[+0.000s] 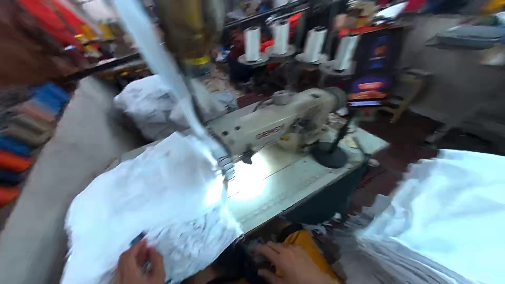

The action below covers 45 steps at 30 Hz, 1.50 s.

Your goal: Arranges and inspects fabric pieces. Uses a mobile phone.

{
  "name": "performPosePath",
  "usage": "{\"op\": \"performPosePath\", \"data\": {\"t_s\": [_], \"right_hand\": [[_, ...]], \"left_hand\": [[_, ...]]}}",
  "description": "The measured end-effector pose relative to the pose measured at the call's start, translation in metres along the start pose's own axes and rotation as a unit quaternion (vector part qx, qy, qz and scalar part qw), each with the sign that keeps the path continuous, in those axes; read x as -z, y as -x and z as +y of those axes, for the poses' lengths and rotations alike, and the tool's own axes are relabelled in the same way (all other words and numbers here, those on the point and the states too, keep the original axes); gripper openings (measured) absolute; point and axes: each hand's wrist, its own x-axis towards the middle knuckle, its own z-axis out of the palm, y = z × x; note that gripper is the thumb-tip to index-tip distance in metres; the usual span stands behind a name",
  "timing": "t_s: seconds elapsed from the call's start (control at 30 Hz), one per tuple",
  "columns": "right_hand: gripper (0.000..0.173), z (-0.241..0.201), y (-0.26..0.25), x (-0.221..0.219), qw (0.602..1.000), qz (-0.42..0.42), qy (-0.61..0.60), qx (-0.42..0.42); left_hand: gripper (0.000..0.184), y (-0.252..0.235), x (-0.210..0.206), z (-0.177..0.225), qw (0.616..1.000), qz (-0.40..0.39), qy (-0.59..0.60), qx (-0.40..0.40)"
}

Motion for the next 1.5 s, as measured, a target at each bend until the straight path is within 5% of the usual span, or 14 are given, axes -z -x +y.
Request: {"op": "performPosePath", "data": {"t_s": [0.13, 0.3, 0.53, 1.07, 1.2, 1.5], "right_hand": [[0.037, -0.029, -0.031, -0.005, 0.99, 0.093, 0.03, 0.099], [0.031, -0.095, -0.098, 0.001, 0.931, 0.238, 0.1, 0.256], [0.025, -0.152, -0.179, -0.008, 0.907, 0.192, 0.178, 0.329], [0.026, -0.15, -0.197, -0.012, 0.87, 0.145, 0.207, 0.424], [0.026, -0.135, -0.19, -0.012, 0.89, 0.187, 0.155, 0.385], [0.033, -0.109, -0.169, 0.0, 0.926, 0.18, 0.114, 0.313]], "left_hand": [[0.034, 0.011, -0.015, -0.006, 0.991, 0.109, 0.063, 0.047], [0.033, 0.016, -0.033, -0.022, 0.972, 0.183, 0.14, 0.045], [0.029, 0.017, -0.038, -0.025, 0.955, 0.224, 0.192, 0.028], [0.02, 0.023, -0.04, -0.029, 0.958, 0.261, 0.123, 0.003], [0.022, 0.017, -0.025, -0.031, 0.97, 0.215, 0.114, -0.007], [0.023, -0.038, -0.001, -0.034, 0.996, -0.061, -0.035, -0.057]]}}
